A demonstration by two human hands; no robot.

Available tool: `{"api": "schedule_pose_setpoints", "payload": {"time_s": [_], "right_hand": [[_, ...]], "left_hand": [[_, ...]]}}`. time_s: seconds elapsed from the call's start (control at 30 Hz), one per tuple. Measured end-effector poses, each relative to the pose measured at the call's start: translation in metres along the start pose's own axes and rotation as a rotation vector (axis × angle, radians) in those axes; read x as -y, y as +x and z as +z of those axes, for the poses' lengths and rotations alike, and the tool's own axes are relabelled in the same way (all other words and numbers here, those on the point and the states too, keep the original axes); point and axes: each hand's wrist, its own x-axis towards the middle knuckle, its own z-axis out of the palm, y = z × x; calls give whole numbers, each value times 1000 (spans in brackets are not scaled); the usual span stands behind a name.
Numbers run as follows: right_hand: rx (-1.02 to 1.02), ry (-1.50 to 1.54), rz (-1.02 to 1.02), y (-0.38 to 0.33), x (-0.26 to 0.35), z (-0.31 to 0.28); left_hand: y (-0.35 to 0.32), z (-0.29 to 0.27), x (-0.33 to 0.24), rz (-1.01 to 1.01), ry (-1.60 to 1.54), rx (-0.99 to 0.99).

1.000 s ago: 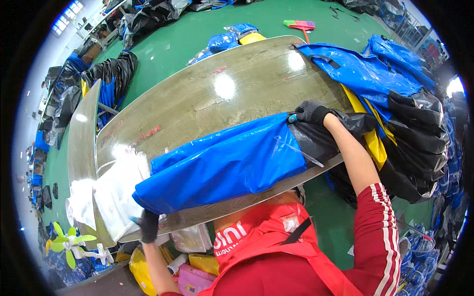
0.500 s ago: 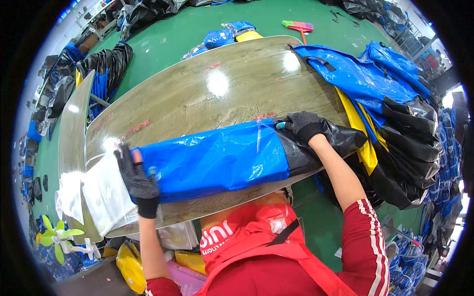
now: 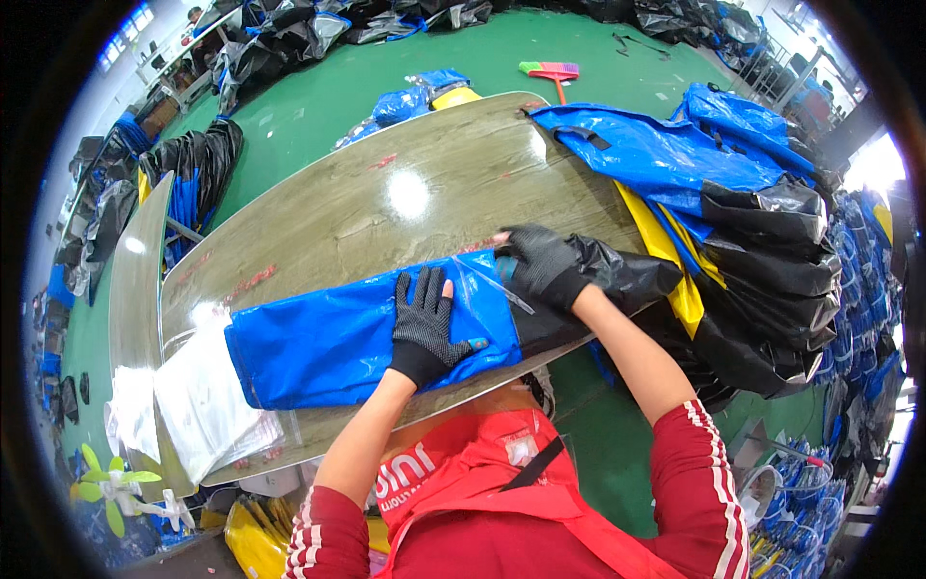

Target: The person repeatedly folds large blue and black tarps on a table, then places each folded tarp into a clear plastic bag. The person handles the tarps and bags by hand, repeating the fold-and-bag cycle multiple times.

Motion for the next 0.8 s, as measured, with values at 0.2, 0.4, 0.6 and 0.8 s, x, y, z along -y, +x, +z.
{"api": "schedule_pose_setpoints", "payload": {"time_s": [0.2,0.4,0.6,0.8], "right_hand": [[852,252,11,-73,88,-83],[116,207,157,-89,78,-155],[228,-488,327,-95,-17,-88],[-823,-100,607,-157,-10,-46]], "left_hand": [[-3,7,7,31,-22,-26],[-1,-6,-4,41,51,28],[54,2,-53,315,-61,-107],[83,28,-75,148,-129,43]]}}
